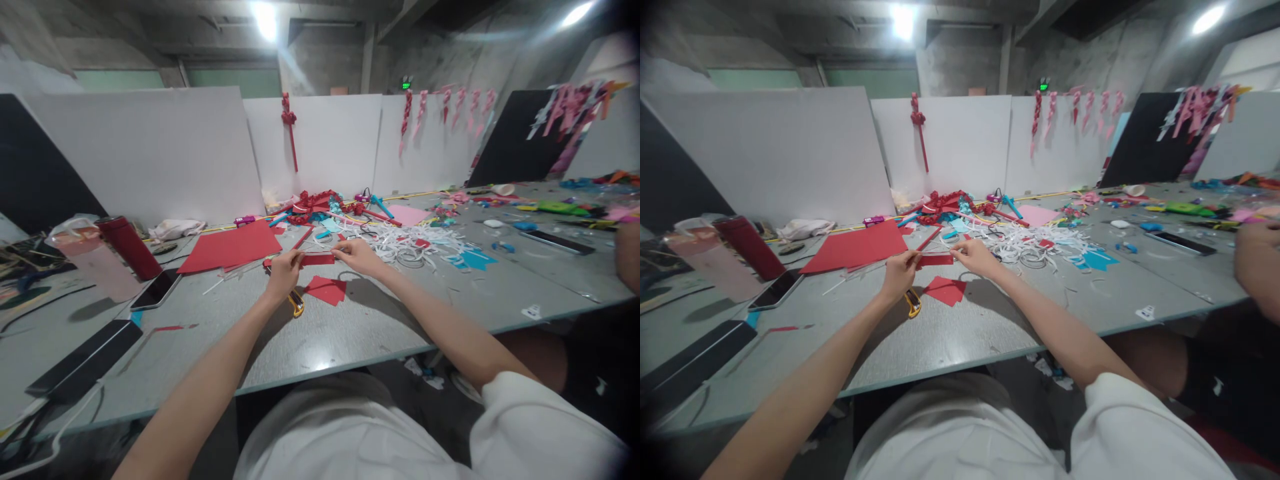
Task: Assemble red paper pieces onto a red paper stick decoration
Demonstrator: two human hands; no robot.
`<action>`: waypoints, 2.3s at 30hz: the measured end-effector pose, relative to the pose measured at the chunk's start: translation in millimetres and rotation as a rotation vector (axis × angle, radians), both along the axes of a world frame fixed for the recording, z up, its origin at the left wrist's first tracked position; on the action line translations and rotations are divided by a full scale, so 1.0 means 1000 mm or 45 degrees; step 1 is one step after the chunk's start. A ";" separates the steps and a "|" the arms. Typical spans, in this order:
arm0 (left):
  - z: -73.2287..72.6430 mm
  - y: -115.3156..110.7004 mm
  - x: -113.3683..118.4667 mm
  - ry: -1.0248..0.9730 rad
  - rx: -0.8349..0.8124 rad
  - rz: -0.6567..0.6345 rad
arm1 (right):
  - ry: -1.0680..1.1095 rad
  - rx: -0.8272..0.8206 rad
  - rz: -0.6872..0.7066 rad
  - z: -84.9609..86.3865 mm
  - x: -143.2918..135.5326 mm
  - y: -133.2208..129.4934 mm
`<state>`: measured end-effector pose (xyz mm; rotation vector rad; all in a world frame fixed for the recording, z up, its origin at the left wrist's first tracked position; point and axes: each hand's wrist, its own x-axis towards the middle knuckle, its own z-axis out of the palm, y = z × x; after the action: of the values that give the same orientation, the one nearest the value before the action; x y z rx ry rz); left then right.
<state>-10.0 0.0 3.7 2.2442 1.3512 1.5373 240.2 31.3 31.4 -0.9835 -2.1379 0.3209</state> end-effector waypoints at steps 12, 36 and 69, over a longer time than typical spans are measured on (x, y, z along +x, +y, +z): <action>0.004 -0.006 0.002 0.032 -0.030 0.042 | -0.044 0.068 -0.053 -0.004 -0.002 0.002; -0.005 0.002 -0.003 0.360 -0.120 -0.247 | -0.331 0.211 0.024 -0.003 -0.018 -0.019; 0.007 -0.019 0.012 0.434 0.109 -0.177 | -0.288 0.163 0.075 -0.004 -0.024 -0.021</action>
<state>1.8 -18.7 10.2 2.6845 1.1866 1.2306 216.4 10.3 27.7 -0.9212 -2.3624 0.1028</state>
